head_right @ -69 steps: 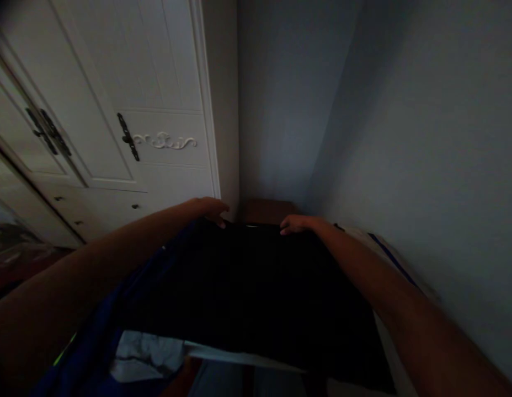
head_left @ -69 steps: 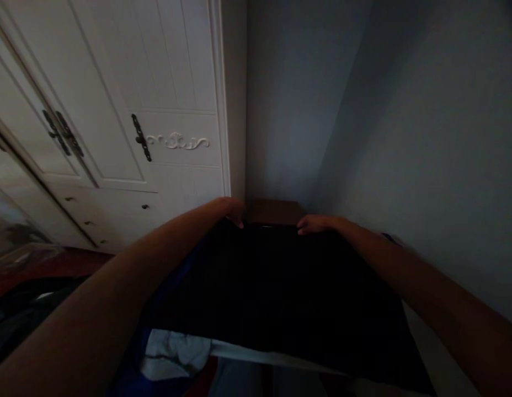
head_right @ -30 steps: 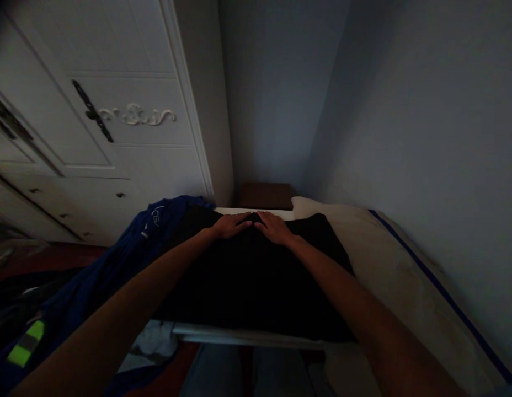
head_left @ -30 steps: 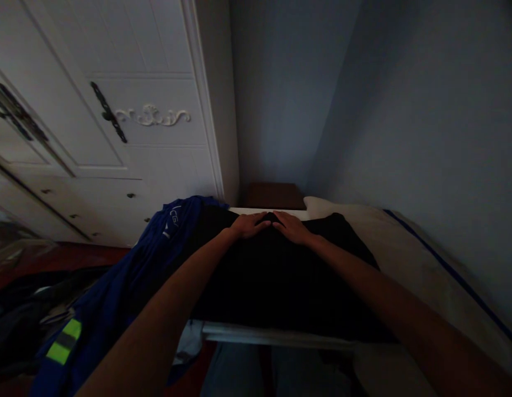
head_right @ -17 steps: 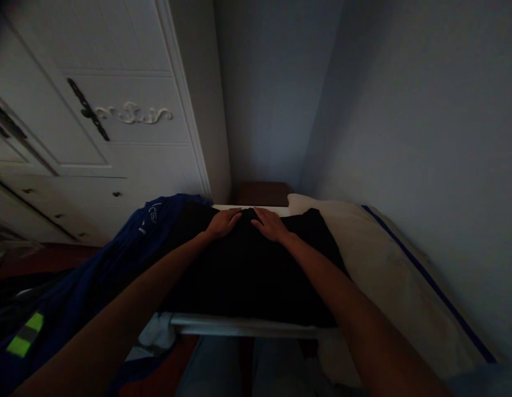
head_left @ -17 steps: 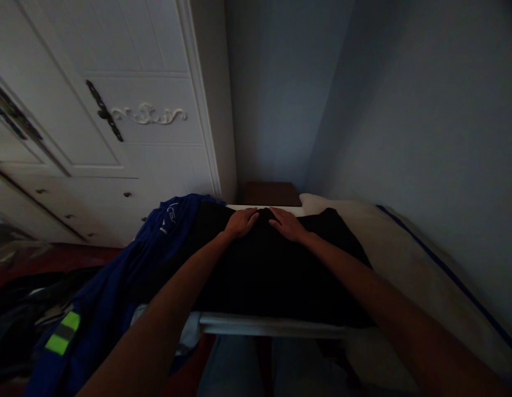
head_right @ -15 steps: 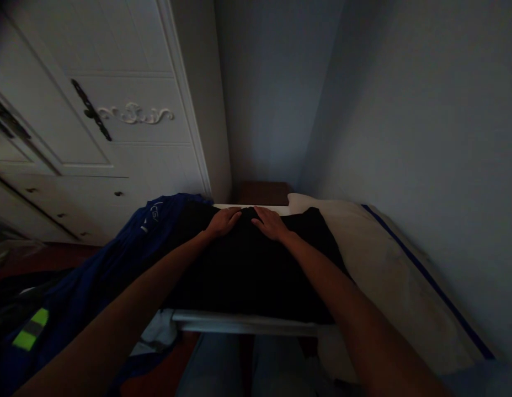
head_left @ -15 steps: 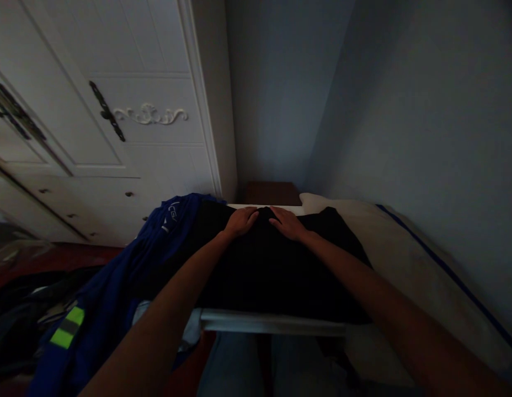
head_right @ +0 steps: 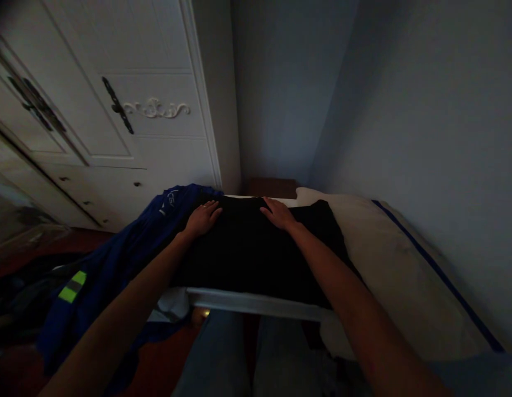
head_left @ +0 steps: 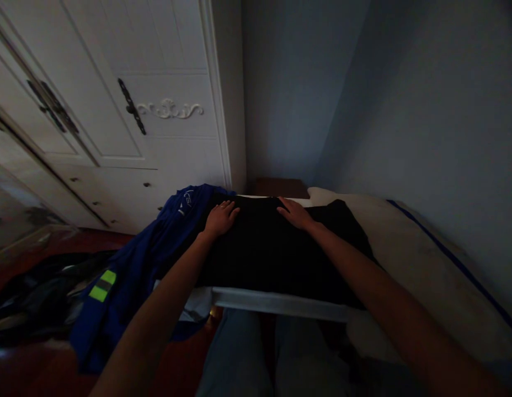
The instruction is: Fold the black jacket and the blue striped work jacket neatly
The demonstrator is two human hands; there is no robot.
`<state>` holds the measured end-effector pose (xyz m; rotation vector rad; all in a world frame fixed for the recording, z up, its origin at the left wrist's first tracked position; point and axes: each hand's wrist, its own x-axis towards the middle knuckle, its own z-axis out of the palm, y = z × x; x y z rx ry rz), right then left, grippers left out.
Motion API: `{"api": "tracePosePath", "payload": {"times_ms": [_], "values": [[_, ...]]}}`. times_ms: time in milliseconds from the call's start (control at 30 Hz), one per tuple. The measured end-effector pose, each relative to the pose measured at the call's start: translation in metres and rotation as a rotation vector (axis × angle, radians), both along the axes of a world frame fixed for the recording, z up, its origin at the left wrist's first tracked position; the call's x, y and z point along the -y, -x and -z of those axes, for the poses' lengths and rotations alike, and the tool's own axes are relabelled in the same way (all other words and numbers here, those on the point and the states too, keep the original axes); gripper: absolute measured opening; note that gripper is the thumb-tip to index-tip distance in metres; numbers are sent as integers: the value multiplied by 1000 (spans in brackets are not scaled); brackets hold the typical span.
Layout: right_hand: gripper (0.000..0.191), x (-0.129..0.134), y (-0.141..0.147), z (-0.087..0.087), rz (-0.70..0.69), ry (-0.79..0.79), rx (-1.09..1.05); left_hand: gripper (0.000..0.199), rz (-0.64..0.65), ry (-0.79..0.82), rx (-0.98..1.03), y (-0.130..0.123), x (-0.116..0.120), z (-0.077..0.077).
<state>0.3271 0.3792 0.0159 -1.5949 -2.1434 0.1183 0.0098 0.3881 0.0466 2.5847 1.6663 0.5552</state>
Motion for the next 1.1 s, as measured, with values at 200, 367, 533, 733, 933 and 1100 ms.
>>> {"api": "tracePosePath", "payload": {"times_ms": [200,367,533,733,933,1100], "values": [[70,2,3,-3,30,12,-71,55,-28,90,144,2,-5,0],[67,6,7,-5,46,4,-64,55,-22,102,182,3,-6,1],[67,7,7,-6,48,10,-62,54,-28,93,207,4,-7,4],[66,8,5,-5,55,15,-98,54,-31,100,215,4,-8,5],[63,17,13,-9,87,-44,-20,54,-36,95,243,5,-8,7],[57,37,23,-19,143,-73,165,52,-39,78,248,4,-5,6]]}}
